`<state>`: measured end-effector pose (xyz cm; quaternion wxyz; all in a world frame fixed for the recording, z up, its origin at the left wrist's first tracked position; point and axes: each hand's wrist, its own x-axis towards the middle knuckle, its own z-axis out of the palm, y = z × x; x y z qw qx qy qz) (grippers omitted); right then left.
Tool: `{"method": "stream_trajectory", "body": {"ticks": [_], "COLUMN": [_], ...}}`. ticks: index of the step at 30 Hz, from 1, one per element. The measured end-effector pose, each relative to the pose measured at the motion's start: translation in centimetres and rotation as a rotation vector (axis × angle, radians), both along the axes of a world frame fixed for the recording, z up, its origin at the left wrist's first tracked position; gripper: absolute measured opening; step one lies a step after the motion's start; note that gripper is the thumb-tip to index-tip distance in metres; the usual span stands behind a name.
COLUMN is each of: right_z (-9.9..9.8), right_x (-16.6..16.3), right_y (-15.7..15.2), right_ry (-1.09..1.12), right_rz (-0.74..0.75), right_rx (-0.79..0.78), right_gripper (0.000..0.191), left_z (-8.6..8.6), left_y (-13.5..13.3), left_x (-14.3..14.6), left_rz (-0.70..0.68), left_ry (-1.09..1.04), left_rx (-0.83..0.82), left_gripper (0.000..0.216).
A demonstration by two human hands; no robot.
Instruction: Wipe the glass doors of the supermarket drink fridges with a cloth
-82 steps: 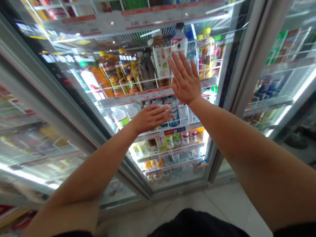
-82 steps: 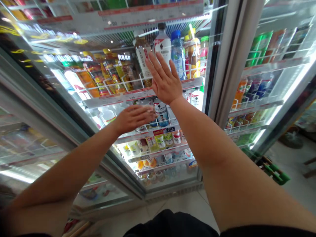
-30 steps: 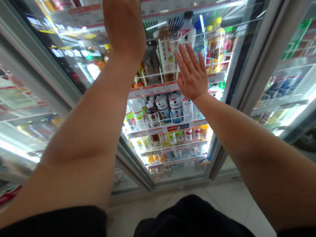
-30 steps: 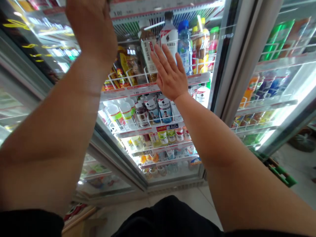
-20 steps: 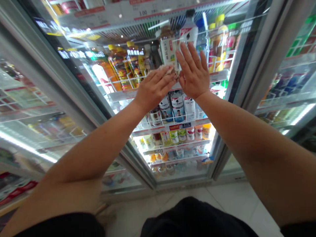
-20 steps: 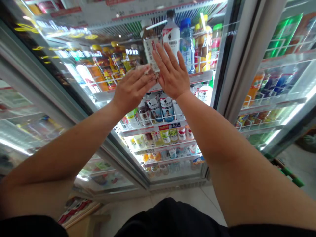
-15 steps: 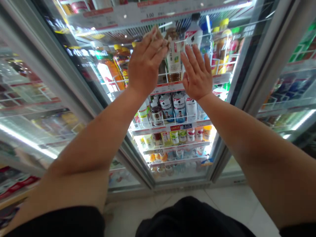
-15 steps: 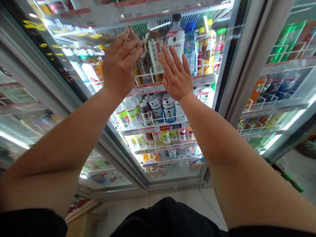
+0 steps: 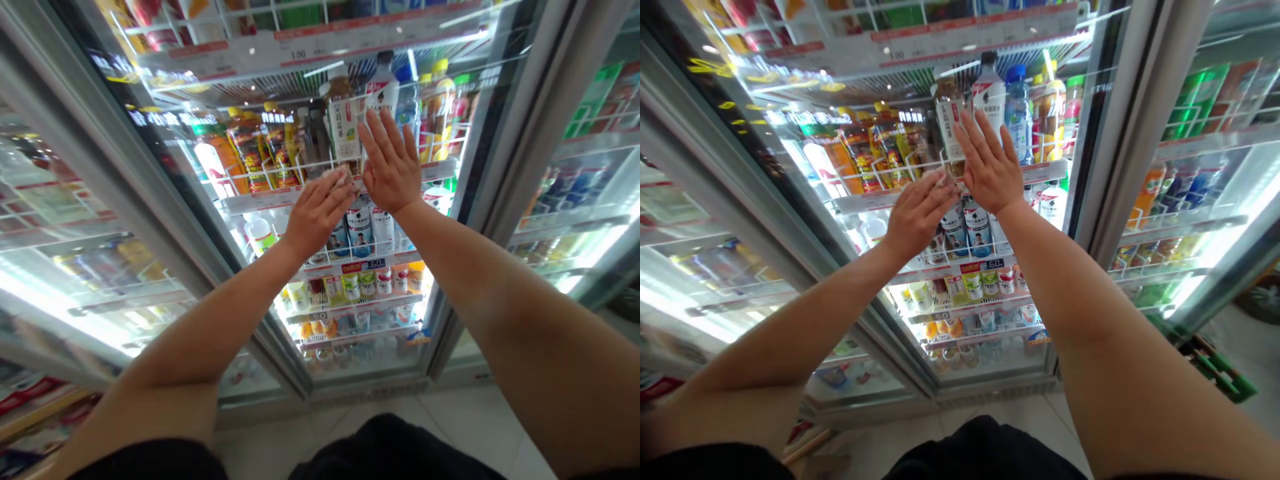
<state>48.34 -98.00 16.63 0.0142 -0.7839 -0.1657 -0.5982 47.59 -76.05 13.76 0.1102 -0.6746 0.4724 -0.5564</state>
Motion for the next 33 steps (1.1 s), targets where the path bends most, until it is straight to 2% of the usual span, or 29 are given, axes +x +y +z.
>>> {"method": "stream_trajectory", "body": {"ticks": [3, 5, 10, 14, 17, 21, 23, 25, 27, 31, 33], "right_z": [0.1, 0.2, 0.3, 0.2, 0.2, 0.3, 0.3, 0.4, 0.4, 0.4, 0.4], "right_x": [-0.3, -0.5, -0.6, -0.5, -0.5, -0.6, -0.7, -0.9, -1.0, -1.1, -1.1], "right_y": [0.0, 0.1, 0.1, 0.1, 0.1, 0.1, 0.2, 0.2, 0.2, 0.3, 0.2], "right_ry": [0.057, 0.077, 0.089, 0.073, 0.081, 0.094, 0.107, 0.122, 0.131, 0.132, 0.129], "right_rz": [0.030, 0.039, 0.060, 0.054, 0.052, 0.062, 0.057, 0.052, 0.049, 0.039, 0.035], "right_rx": [0.019, 0.030, 0.042, 0.038, 0.040, 0.043, 0.046, 0.048, 0.047, 0.048, 0.049], "right_gripper": [0.060, 0.060, 0.061, 0.061, 0.061, 0.061, 0.061, 0.062, 0.062, 0.062, 0.062], "left_z": [-2.7, -3.7, -4.4, -5.7, -4.3, -1.4, -1.1, -1.0, -0.1, 3.7, 4.4], "left_y": [0.1, 0.6, 1.7, 2.5, 3.3, 3.6, 3.6, 3.5, 3.4, 3.0, 2.7], "left_x": [-0.4, -0.6, -0.7, -1.1, -0.9, -0.2, 0.0, 0.3, 0.6, 1.5, 1.7], "left_rz": [-0.021, -0.038, 0.001, -0.072, -0.055, 0.023, 0.006, -0.036, -0.044, -0.007, -0.009], "left_ry": [0.030, 0.043, 0.024, 0.017, 0.011, -0.014, -0.029, -0.047, -0.059, -0.039, -0.049], "left_rx": [0.237, 0.338, 0.201, 0.269, 0.207, -0.116, -0.107, 0.013, 0.048, -0.204, -0.290], "left_gripper": [0.035, 0.035, 0.042, 0.030, 0.036, 0.044, 0.043, 0.044, 0.042, 0.033, 0.032]}}
